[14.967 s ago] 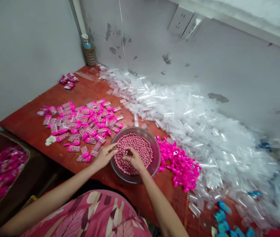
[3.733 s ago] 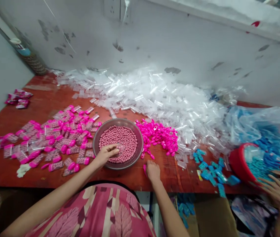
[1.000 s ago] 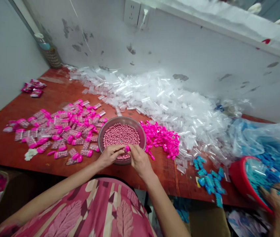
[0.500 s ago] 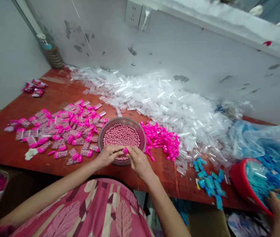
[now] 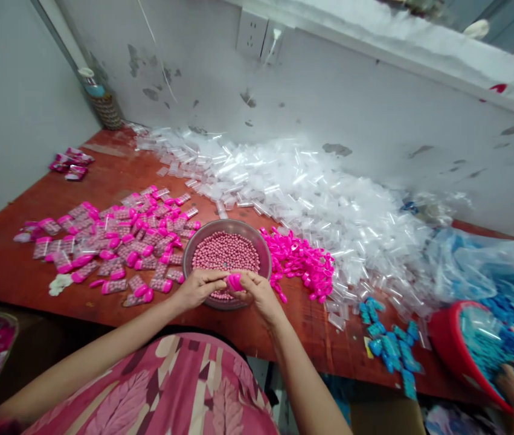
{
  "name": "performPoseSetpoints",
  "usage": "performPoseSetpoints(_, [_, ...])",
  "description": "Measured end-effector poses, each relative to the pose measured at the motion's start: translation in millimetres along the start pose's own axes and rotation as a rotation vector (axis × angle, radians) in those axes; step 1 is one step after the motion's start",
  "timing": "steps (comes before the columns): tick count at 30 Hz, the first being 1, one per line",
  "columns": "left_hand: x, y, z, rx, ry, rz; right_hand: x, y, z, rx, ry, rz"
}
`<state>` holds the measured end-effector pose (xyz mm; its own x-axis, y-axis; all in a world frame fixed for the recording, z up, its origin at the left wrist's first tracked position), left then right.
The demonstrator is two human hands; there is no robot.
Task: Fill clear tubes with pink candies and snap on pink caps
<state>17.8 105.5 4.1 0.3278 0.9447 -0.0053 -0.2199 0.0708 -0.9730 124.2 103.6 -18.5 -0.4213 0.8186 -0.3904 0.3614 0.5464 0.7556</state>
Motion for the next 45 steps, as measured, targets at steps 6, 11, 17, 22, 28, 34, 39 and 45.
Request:
performPoseSetpoints(6, [3.2,1.5,1.4,0.053,-0.002,-0.002,7.9,-10.7,-6.7,0.114,-0.032,-0.083])
performPoseSetpoints(11, [12.7,10.0,7.2,0.134,-0.008,0.009,23.7,-17.6,-4.5,0.167,-0.095,-0.061])
performPoseSetpoints(17, [16.2,32.7,60.0,0.214,-0.205,0.128,69.1,1.6,-7.7,-0.101,0.044,0.002])
performPoseSetpoints(22, [-3.6,62.9,142.5,0.527,-0.527,0.238,137.0,76.9,65.6,-1.229,-0.281,0.300])
performPoseSetpoints(28, [5.2,90.7,133.7,0.575,-0.469,0.320,218.1,124.4,144.2,-1.706,-0.465,0.239])
performPoseSetpoints(34, [29.2,97.9,96.7,0.416,-0.356,0.342,270.1,127.4,159.9,-2.030,-0.287,0.216])
performPoseSetpoints(39, [39.2,98.0,87.8,0.382,-0.324,0.335,281.5,118.4,165.2,-2.167,-0.049,0.224])
performPoseSetpoints(45, [36.1,88.7,78.5,0.338,-0.288,0.324,290.1,101.6,159.5,-2.227,0.065,0.255])
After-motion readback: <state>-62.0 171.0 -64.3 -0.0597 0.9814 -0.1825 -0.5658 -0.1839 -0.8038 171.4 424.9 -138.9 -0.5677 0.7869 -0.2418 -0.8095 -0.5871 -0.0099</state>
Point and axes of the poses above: each hand's wrist, its own x-axis towards the middle knuckle, its own z-axis out of the back of the hand, y = z × x, the point moved 9 cm from there along x, towards the middle knuckle, and after that the axes turned 10 degrees about x, right-handed, at the moved point
